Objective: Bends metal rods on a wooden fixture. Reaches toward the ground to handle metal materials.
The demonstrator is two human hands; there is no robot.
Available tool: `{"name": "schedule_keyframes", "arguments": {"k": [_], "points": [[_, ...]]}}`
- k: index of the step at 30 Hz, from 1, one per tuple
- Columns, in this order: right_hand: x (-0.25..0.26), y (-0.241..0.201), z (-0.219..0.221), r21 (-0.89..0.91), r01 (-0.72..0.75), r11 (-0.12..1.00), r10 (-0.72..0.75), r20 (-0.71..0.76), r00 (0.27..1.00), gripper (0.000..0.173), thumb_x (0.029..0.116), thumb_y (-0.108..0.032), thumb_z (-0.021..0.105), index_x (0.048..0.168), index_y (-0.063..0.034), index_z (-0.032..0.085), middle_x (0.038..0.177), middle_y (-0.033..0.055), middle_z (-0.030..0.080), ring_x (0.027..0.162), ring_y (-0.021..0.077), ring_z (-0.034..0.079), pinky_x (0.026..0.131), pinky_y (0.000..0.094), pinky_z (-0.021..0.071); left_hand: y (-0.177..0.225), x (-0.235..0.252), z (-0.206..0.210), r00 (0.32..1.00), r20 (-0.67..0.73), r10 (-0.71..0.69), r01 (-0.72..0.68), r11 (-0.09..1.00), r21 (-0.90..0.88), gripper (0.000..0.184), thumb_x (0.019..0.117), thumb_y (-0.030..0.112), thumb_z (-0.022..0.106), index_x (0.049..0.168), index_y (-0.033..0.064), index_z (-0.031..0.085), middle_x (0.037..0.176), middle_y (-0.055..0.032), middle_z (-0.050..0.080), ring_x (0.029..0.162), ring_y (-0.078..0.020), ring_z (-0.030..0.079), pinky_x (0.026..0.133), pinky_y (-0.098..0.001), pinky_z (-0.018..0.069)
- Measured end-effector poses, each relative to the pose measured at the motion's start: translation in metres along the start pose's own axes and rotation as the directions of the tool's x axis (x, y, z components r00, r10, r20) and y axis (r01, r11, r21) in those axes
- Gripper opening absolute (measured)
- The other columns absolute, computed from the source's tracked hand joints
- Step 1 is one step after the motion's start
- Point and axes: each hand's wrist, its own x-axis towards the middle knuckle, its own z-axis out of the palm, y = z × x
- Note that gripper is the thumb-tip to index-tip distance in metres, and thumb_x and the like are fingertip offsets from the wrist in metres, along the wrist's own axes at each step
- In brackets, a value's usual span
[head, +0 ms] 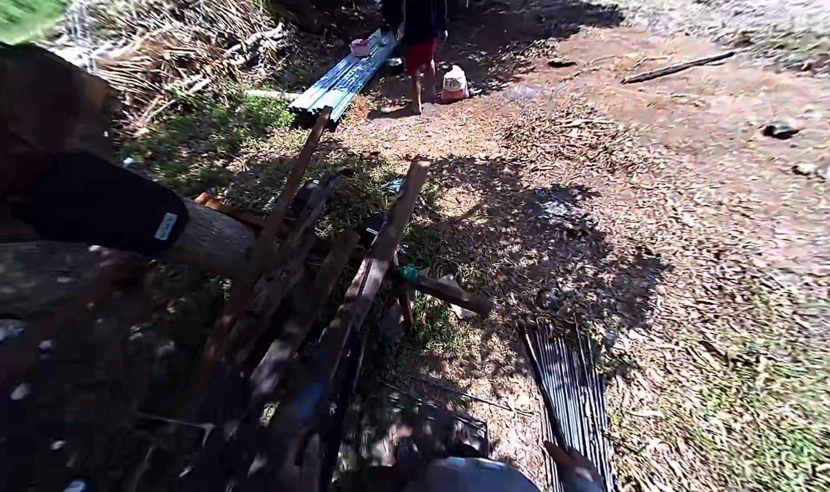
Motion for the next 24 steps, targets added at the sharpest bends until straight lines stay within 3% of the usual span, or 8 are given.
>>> {"name": "schedule_keyframes", "arguments": {"k": [2, 4, 7, 12, 18, 24], "points": [[0.083, 0.049, 0.025, -0.064, 0.075, 0.995, -0.085, -0.167, 0.982, 0.054, 0.1024, -0.044, 0.061, 0.129, 0.0026, 0.066, 0.127, 0.0279, 0.067, 0.125, 0.0431, 0.061, 0.108, 0.0627, 0.0445, 0.005, -0.009, -0.021, 0.997, -0.024, -0.079, 0.079, 0.997, 0.013, 0.039, 0.1016, 0.035, 0.063, 0.128, 0.0069, 0.069, 0.113, -0.0128, 0.074, 0.102, -0.0236, 0.073, 0.094, -0.0503, 0.0585], [0.101, 0.048, 0.024, -0.1, 0.106, 0.989, -0.121, -0.156, 0.98, 0.053, 0.1008, -0.045, 0.064, 0.124, 0.003, 0.069, 0.123, 0.0302, 0.068, 0.123, 0.0465, 0.061, 0.105, 0.0662, 0.044, 0.003, -0.016, -0.04, 0.99, -0.048, -0.133, 0.135, 0.991, 0.026, 0.036, 0.1023, 0.031, 0.062, 0.127, 0.0063, 0.069, 0.113, -0.0142, 0.074, 0.102, -0.0255, 0.072, 0.095, -0.0518, 0.0574], [0.086, 0.033, 0.018, -0.2, 0.133, 0.971, -0.162, -0.141, 0.977, 0.052, 0.1022, -0.045, 0.062, 0.121, 0.0028, 0.07, 0.121, 0.0302, 0.068, 0.122, 0.0465, 0.061, 0.104, 0.0672, 0.0435, -0.017, -0.029, -0.06, 0.983, -0.091, -0.157, 0.16, 0.987, 0.029, 0.036, 0.1028, 0.032, 0.062, 0.128, 0.0074, 0.069, 0.11, -0.0129, 0.075, 0.099, -0.0239, 0.073, 0.092, -0.0504, 0.0586], [0.059, 0.029, 0.025, -0.256, 0.158, 0.954, -0.185, -0.087, 0.979, 0.054, 0.1032, -0.044, 0.061, 0.125, 0.0048, 0.067, 0.127, 0.0317, 0.065, 0.127, 0.047, 0.057, 0.108, 0.0662, 0.0405, -0.071, -0.047, -0.085, 0.962, -0.145, -0.232, 0.238, 0.971, 0.029, 0.038, 0.1034, 0.035, 0.06, 0.131, 0.0089, 0.068, 0.119, -0.0121, 0.073, 0.106, -0.0216, 0.072, 0.097, -0.0484, 0.0582], [0.04, 0.034, 0.043, -0.235, 0.186, 0.954, -0.221, -0.133, 0.966, 0.051, 0.1008, -0.043, 0.065, 0.116, 0.0053, 0.07, 0.115, 0.0316, 0.068, 0.114, 0.047, 0.062, 0.099, 0.0672, 0.0444, -0.127, -0.054, -0.117, 0.975, -0.113, -0.191, 0.2, 0.977, 0.073, 0.034, 0.1039, 0.029, 0.059, 0.127, 0.0057, 0.069, 0.118, -0.0146, 0.073, 0.109, -0.0247, 0.07, 0.1, -0.0485, 0.0545], [0.03, 0.026, 0.06, -0.338, 0.215, 0.916, -0.273, -0.135, 0.952, 0.053, 0.1011, -0.045, 0.064, 0.121, 0.0044, 0.07, 0.121, 0.0318, 0.068, 0.123, 0.0488, 0.061, 0.105, 0.0681, 0.0423, -0.148, -0.039, -0.133, 0.977, -0.034, -0.213, 0.215, 0.951, 0.223, 0.034, 0.1038, 0.035, 0.059, 0.126, 0.0121, 0.071, 0.121, -0.0114, 0.073, 0.114, -0.0253, 0.069, 0.104, -0.0513, 0.0523]]}}
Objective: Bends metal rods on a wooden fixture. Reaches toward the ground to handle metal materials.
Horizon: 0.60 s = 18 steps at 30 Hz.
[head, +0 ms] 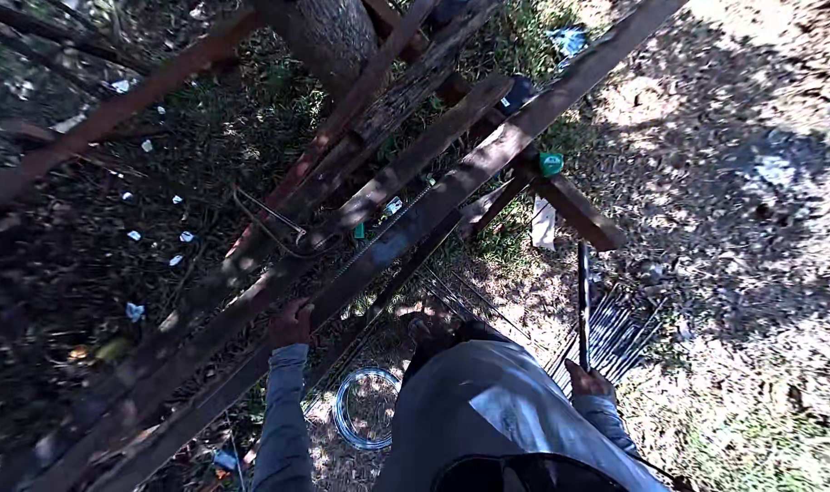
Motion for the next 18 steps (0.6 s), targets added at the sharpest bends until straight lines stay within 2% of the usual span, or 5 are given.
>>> {"name": "schedule_keyframes", "arguments": {"k": [6, 11, 13, 15, 18], "points": [[-0.02, -0.035, -0.014, 0.02, 0.072, 0.997, -0.072, -0.011, 0.997, 0.051, 0.1017, -0.045, 0.063, 0.122, 0.0007, 0.07, 0.118, 0.0304, 0.069, 0.119, 0.047, 0.063, 0.103, 0.0682, 0.0435, 0.009, 0.027, 0.008, 0.996, 0.08, 0.029, -0.034, 0.998, 0.061, 0.035, 0.1052, 0.037, 0.056, 0.128, 0.015, 0.07, 0.123, -0.0102, 0.072, 0.118, -0.0274, 0.068, 0.106, -0.0528, 0.0505], [-0.019, -0.069, -0.046, 0.06, 0.309, 0.949, -0.307, -0.045, 0.951, 0.041, 0.1006, -0.037, 0.066, 0.104, 0.0035, 0.071, 0.086, 0.0253, 0.068, 0.084, 0.0401, 0.065, 0.08, 0.0642, 0.0485, 0.005, 0.051, 0.03, 0.994, 0.027, 0.105, -0.105, 0.994, 0.027, 0.031, 0.1014, 0.033, 0.063, 0.122, 0.0124, 0.074, 0.119, -0.0152, 0.071, 0.118, -0.0324, 0.064, 0.106, -0.0537, 0.0485], [-0.009, -0.083, -0.058, 0.002, 0.388, 0.922, -0.387, -0.052, 0.921, 0.044, 0.1007, -0.04, 0.065, 0.107, 0.003, 0.07, 0.087, 0.0254, 0.068, 0.084, 0.0412, 0.067, 0.08, 0.0654, 0.0495, 0.005, 0.059, 0.034, 0.993, 0.022, 0.115, -0.115, 0.993, 0.026, 0.03, 0.101, 0.033, 0.063, 0.121, 0.0132, 0.074, 0.119, -0.0149, 0.071, 0.117, -0.0321, 0.064, 0.106, -0.0526, 0.0486], [-0.004, -0.107, -0.074, -0.105, 0.37, 0.923, -0.374, -0.022, 0.927, 0.051, 0.1007, -0.049, 0.061, 0.112, -0.0001, 0.069, 0.096, 0.0273, 0.07, 0.095, 0.0454, 0.068, 0.086, 0.0691, 0.0491, 0.008, 0.064, 0.039, 0.993, 0.013, 0.117, -0.117, 0.993, 0.025, 0.029, 0.1002, 0.033, 0.065, 0.119, 0.0138, 0.075, 0.117, -0.0141, 0.071, 0.116, -0.0313, 0.065, 0.105, -0.052, 0.0488], [0.014, -0.137, -0.092, -0.214, 0.389, 0.896, -0.403, -0.024, 0.915, 0.054, 0.0983, -0.055, 0.059, 0.106, -0.0034, 0.069, 0.09, 0.0251, 0.069, 0.088, 0.0459, 0.068, 0.078, 0.0711, 0.0489, 0.019, 0.07, 0.04, 0.993, 0.02, 0.118, -0.119, 0.992, 0.04, 0.028, 0.0994, 0.032, 0.066, 0.118, 0.0134, 0.076, 0.117, -0.0136, 0.072, 0.116, -0.0314, 0.065, 0.105, -0.0533, 0.0488]]}}
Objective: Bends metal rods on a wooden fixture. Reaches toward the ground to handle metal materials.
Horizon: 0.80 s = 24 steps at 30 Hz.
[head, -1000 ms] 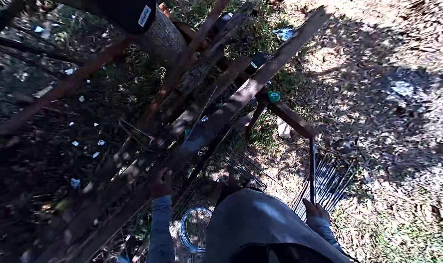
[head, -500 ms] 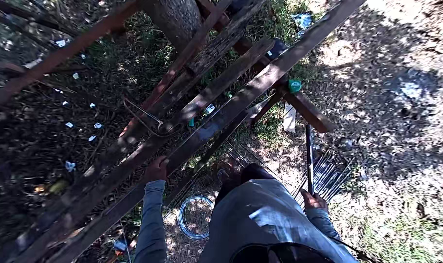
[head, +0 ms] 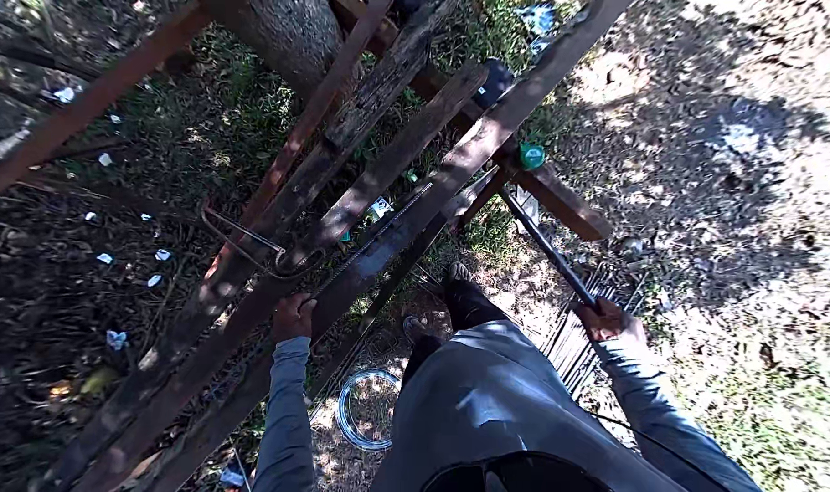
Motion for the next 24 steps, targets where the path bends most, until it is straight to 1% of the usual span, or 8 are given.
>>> {"name": "schedule_keyframes", "arguments": {"k": [4, 6, 9, 10, 13, 17, 19, 24], "points": [[0.056, -0.011, -0.019, -0.107, 0.122, 0.987, -0.12, 0.018, 0.993, 0.052, 0.1002, -0.05, 0.058, 0.111, -0.0009, 0.069, 0.097, 0.0299, 0.071, 0.096, 0.0524, 0.068, 0.082, 0.075, 0.0482, 0.008, 0.012, 0.005, 1.0, 0.009, 0.002, -0.002, 1.0, -0.003, 0.026, 0.0989, 0.029, 0.067, 0.117, 0.0124, 0.076, 0.115, -0.0151, 0.072, 0.115, -0.033, 0.065, 0.105, -0.0533, 0.0486], [0.082, -0.02, -0.032, -0.089, 0.192, 0.977, -0.189, 0.036, 0.981, 0.05, 0.1004, -0.049, 0.059, 0.112, -0.0009, 0.067, 0.097, 0.0289, 0.07, 0.094, 0.0509, 0.068, 0.081, 0.0742, 0.0479, 0.009, 0.017, 0.007, 1.0, 0.013, 0.011, -0.011, 1.0, -0.002, 0.024, 0.0985, 0.028, 0.067, 0.115, 0.0131, 0.077, 0.114, -0.015, 0.072, 0.113, -0.033, 0.066, 0.104, -0.0542, 0.0487], [0.124, -0.034, -0.056, -0.164, 0.298, 0.94, -0.293, 0.05, 0.955, 0.048, 0.1001, -0.049, 0.058, 0.114, -0.0042, 0.068, 0.097, 0.0279, 0.071, 0.091, 0.0509, 0.069, 0.077, 0.0752, 0.0491, 0.011, 0.019, 0.009, 0.999, 0.036, -0.013, 0.012, 1.0, 0.029, 0.023, 0.0982, 0.029, 0.068, 0.115, 0.0157, 0.077, 0.114, -0.0139, 0.072, 0.112, -0.0328, 0.066, 0.101, -0.0557, 0.0502], [0.139, -0.039, -0.063, -0.193, 0.335, 0.922, -0.331, 0.055, 0.942, 0.046, 0.1002, -0.047, 0.058, 0.113, -0.0045, 0.069, 0.097, 0.0285, 0.071, 0.09, 0.0523, 0.069, 0.075, 0.076, 0.0486, 0.012, 0.02, 0.008, 0.999, 0.044, -0.021, 0.02, 0.999, 0.041, 0.024, 0.098, 0.029, 0.068, 0.115, 0.016, 0.077, 0.114, -0.0136, 0.072, 0.112, -0.0326, 0.066, 0.101, -0.0559, 0.0505], [0.189, -0.048, -0.077, -0.251, 0.447, 0.858, -0.437, 0.097, 0.894, 0.043, 0.0998, -0.045, 0.059, 0.1, -0.0022, 0.067, 0.09, 0.0282, 0.069, 0.085, 0.0529, 0.068, 0.069, 0.0751, 0.0481, 0.016, 0.018, 0.004, 0.997, 0.074, -0.036, 0.031, 0.997, 0.066, 0.025, 0.0989, 0.03, 0.067, 0.117, 0.015, 0.076, 0.116, -0.0152, 0.071, 0.113, -0.0342, 0.066, 0.099, -0.058, 0.0509], [0.247, -0.07, -0.093, -0.302, 0.579, 0.757, -0.554, 0.172, 0.814, 0.035, 0.1, -0.037, 0.061, 0.097, -0.0019, 0.065, 0.088, 0.0272, 0.068, 0.081, 0.0525, 0.068, 0.063, 0.073, 0.0487, 0.016, 0.019, 0.003, 0.995, 0.098, -0.031, 0.018, 0.992, 0.123, 0.027, 0.0998, 0.03, 0.065, 0.118, 0.0129, 0.075, 0.118, -0.0164, 0.071, 0.115, -0.0356, 0.065, 0.101, -0.0581, 0.0507], [0.272, -0.082, -0.096, -0.291, 0.611, 0.736, -0.57, 0.22, 0.791, 0.034, 0.0997, -0.035, 0.064, 0.096, -0.0013, 0.065, 0.088, 0.0271, 0.068, 0.081, 0.0526, 0.068, 0.064, 0.0732, 0.0492, 0.019, 0.02, 0.002, 0.992, 0.114, -0.046, 0.03, 0.99, 0.14, 0.026, 0.0995, 0.029, 0.066, 0.118, 0.0125, 0.075, 0.117, -0.016, 0.071, 0.115, -0.0357, 0.065, 0.102, -0.0572, 0.0505], [0.317, -0.114, -0.105, -0.292, 0.701, 0.651, -0.642, 0.28, 0.713, 0.025, 0.0969, -0.029, 0.071, 0.089, -0.0061, 0.065, 0.083, 0.0188, 0.068, 0.077, 0.0435, 0.069, 0.06, 0.0663, 0.0511, 0.027, 0.019, -0.002, 0.991, 0.107, -0.075, 0.064, 0.992, 0.109, 0.026, 0.0975, 0.026, 0.064, 0.116, 0.0123, 0.076, 0.119, -0.0169, 0.071, 0.119, -0.0349, 0.063, 0.106, -0.0551, 0.0485]]}}
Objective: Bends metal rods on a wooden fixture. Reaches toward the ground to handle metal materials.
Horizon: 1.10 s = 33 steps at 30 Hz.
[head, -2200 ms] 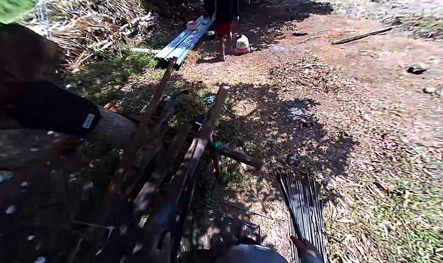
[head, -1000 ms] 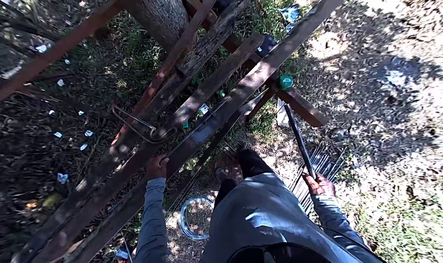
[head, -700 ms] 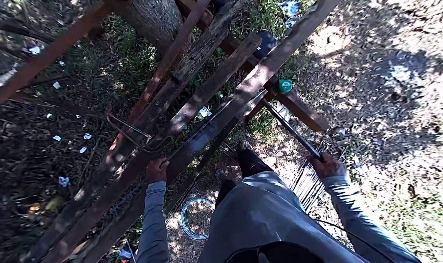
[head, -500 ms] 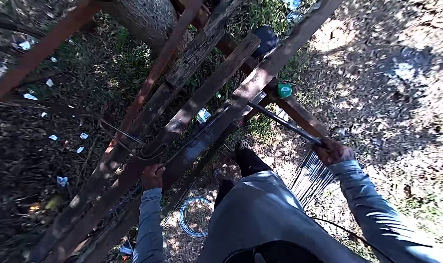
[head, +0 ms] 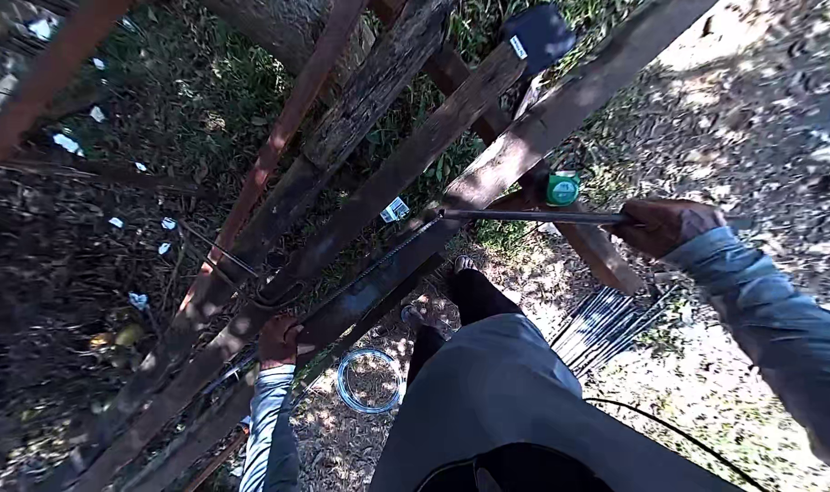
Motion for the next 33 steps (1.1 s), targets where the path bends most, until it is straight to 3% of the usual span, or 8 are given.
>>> {"name": "schedule_keyframes", "arguments": {"k": [5, 8, 15, 18, 21, 25, 29, 33], "points": [[0.04, 0.017, -0.014, 0.008, 0.151, 0.989, -0.151, 0.0, 0.989, 0.024, 0.0949, -0.025, 0.073, 0.083, -0.0066, 0.064, 0.078, 0.0159, 0.067, 0.073, 0.0392, 0.068, 0.06, 0.0634, 0.0517, 0.012, -0.001, -0.006, 0.998, 0.043, -0.049, 0.05, 0.999, -0.018, 0.024, 0.0986, 0.022, 0.064, 0.115, 0.0081, 0.075, 0.12, -0.018, 0.07, 0.12, -0.0344, 0.062, 0.109, -0.0536, 0.0468], [0.061, 0.03, -0.019, 0.024, 0.257, 0.966, -0.257, -0.016, 0.966, 0.022, 0.0929, -0.025, 0.07, 0.081, -0.007, 0.063, 0.077, 0.0147, 0.066, 0.071, 0.0384, 0.067, 0.059, 0.0633, 0.0507, 0.007, -0.005, -0.001, 0.997, 0.024, -0.08, 0.082, 0.994, -0.073, 0.028, 0.0971, 0.028, 0.065, 0.115, 0.0097, 0.075, 0.124, -0.0178, 0.068, 0.123, -0.0331, 0.062, 0.11, -0.0527, 0.0472], [0.105, 0.03, -0.043, -0.044, 0.389, 0.92, -0.389, 0.002, 0.921, 0.02, 0.0921, -0.019, 0.071, 0.081, -0.0041, 0.064, 0.079, 0.0176, 0.067, 0.075, 0.0408, 0.067, 0.073, 0.0655, 0.0497, 0.008, -0.005, -0.001, 0.995, 0.025, -0.101, 0.103, 0.988, -0.117, 0.025, 0.0958, 0.025, 0.064, 0.113, 0.0104, 0.076, 0.121, -0.0187, 0.068, 0.12, -0.033, 0.062, 0.108, -0.0529, 0.0467], [0.131, 0.03, -0.046, -0.1, 0.399, 0.911, -0.398, 0.026, 0.917, 0.018, 0.0917, -0.022, 0.076, 0.092, -0.0047, 0.069, 0.088, 0.0203, 0.069, 0.088, 0.0458, 0.067, 0.084, 0.0713, 0.0453, 0.005, -0.007, 0.001, 0.994, 0.024, -0.109, 0.111, 0.988, -0.106, 0.026, 0.0959, 0.026, 0.064, 0.113, 0.0099, 0.076, 0.12, -0.0188, 0.068, 0.118, -0.0331, 0.062, 0.107, -0.0529, 0.0478], [0.156, 0.031, -0.048, -0.154, 0.418, 0.895, -0.415, 0.051, 0.908, 0.021, 0.0925, -0.027, 0.077, 0.095, -0.0071, 0.07, 0.092, 0.0187, 0.07, 0.095, 0.0462, 0.066, 0.089, 0.0717, 0.0428, 0.001, -0.007, 0.004, 0.994, 0.02, -0.104, 0.105, 0.991, -0.088, 0.026, 0.0968, 0.029, 0.062, 0.112, 0.012, 0.076, 0.117, -0.0166, 0.069, 0.116, -0.0307, 0.063, 0.105, -0.0509, 0.0492], [0.169, 0.027, -0.058, -0.123, 0.477, 0.87, -0.475, 0.045, 0.879, 0.016, 0.0929, -0.02, 0.073, 0.095, -0.0049, 0.07, 0.09, 0.0206, 0.07, 0.093, 0.0476, 0.066, 0.091, 0.0734, 0.0418, 0.012, -0.005, -0.002, 0.993, 0.036, -0.114, 0.116, 0.989, -0.088, 0.025, 0.0975, 0.024, 0.062, 0.111, 0.0084, 0.075, 0.116, -0.0197, 0.069, 0.114, -0.0329, 0.065, 0.103, -0.0515, 0.0504], [0.172, 0.036, -0.058, -0.079, 0.536, 0.841, -0.537, 0.007, 0.844, 0.02, 0.0929, -0.022, 0.071, 0.091, -0.0028, 0.067, 0.09, 0.022, 0.07, 0.091, 0.048, 0.067, 0.087, 0.0728, 0.0436, 0.019, -0.004, -0.004, 0.988, 0.037, -0.151, 0.155, 0.981, -0.113, 0.02, 0.0974, 0.017, 0.065, 0.111, 0.0069, 0.076, 0.117, -0.0189, 0.07, 0.116, -0.0316, 0.064, 0.105, -0.0502, 0.0497], [0.17, 0.024, -0.059, -0.072, 0.517, 0.853, -0.516, 0.032, 0.856, 0.017, 0.0926, -0.019, 0.073, 0.091, -0.0026, 0.067, 0.09, 0.0219, 0.069, 0.09, 0.047, 0.067, 0.087, 0.0724, 0.0436, 0.015, -0.006, -0.002, 0.99, 0.028, -0.14, 0.143, 0.983, -0.118, 0.021, 0.0973, 0.019, 0.063, 0.111, 0.0083, 0.076, 0.115, -0.0173, 0.07, 0.114, -0.0303, 0.064, 0.104, -0.0493, 0.0502]]}}
